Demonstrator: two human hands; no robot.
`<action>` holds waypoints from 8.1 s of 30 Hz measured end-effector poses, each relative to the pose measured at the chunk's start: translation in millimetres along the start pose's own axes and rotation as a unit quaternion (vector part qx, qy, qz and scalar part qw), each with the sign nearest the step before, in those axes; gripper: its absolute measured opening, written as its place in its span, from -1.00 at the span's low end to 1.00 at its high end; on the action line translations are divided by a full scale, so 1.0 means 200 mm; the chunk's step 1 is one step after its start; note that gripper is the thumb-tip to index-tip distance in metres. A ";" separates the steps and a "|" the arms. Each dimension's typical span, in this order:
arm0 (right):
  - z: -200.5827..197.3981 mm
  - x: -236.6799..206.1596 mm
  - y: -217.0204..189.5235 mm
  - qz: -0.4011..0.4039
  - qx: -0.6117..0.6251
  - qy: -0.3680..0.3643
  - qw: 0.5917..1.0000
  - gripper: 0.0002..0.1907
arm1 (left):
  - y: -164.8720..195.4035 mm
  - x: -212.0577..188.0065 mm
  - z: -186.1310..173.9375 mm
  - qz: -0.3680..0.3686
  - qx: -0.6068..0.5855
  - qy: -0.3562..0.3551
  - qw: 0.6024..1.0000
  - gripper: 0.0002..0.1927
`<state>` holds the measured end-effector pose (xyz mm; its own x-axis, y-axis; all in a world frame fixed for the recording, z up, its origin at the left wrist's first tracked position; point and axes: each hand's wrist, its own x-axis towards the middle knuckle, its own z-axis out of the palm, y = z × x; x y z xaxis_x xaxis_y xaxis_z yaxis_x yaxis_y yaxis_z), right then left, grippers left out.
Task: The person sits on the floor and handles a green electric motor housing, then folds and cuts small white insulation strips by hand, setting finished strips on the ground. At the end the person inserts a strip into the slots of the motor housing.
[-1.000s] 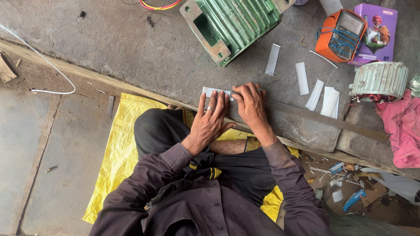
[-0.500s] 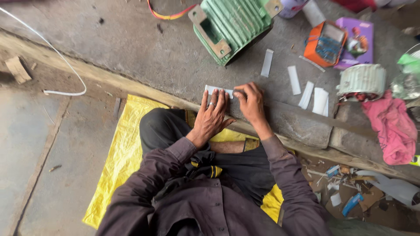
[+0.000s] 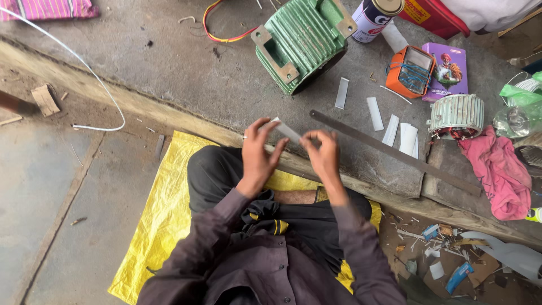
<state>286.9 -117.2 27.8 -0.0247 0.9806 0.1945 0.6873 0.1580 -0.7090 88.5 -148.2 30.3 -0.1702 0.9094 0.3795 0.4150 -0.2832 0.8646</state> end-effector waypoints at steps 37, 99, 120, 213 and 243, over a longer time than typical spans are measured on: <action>-0.20 0.34 0.11 -0.039 -0.192 -0.077 0.977 -0.57 | -0.08 0.31 0.28 0.168 0.280 -0.276 0.904 -0.78; -0.02 0.19 0.19 -0.177 -0.091 -0.063 0.978 -0.81 | -0.14 -0.10 0.27 0.213 0.338 -0.221 0.890 -0.14; -0.04 0.13 0.22 -0.202 -0.108 -0.085 0.970 -0.82 | -0.13 -0.07 0.26 0.227 0.353 -0.232 0.877 -0.18; -0.11 -0.31 0.32 0.013 0.283 0.126 0.951 -0.75 | -0.02 0.06 0.15 -0.160 -0.262 -0.262 0.915 -0.83; -0.24 0.23 0.35 -0.012 -0.083 -0.103 0.991 -0.54 | -0.05 -0.10 0.53 0.203 0.336 -0.153 0.907 -0.52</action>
<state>368.8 -66.4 19.7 -0.1778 0.9825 0.0560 0.7937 0.1768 -0.5820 181.7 -131.0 -21.4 0.3324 0.8431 0.4228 0.8563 -0.4576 0.2393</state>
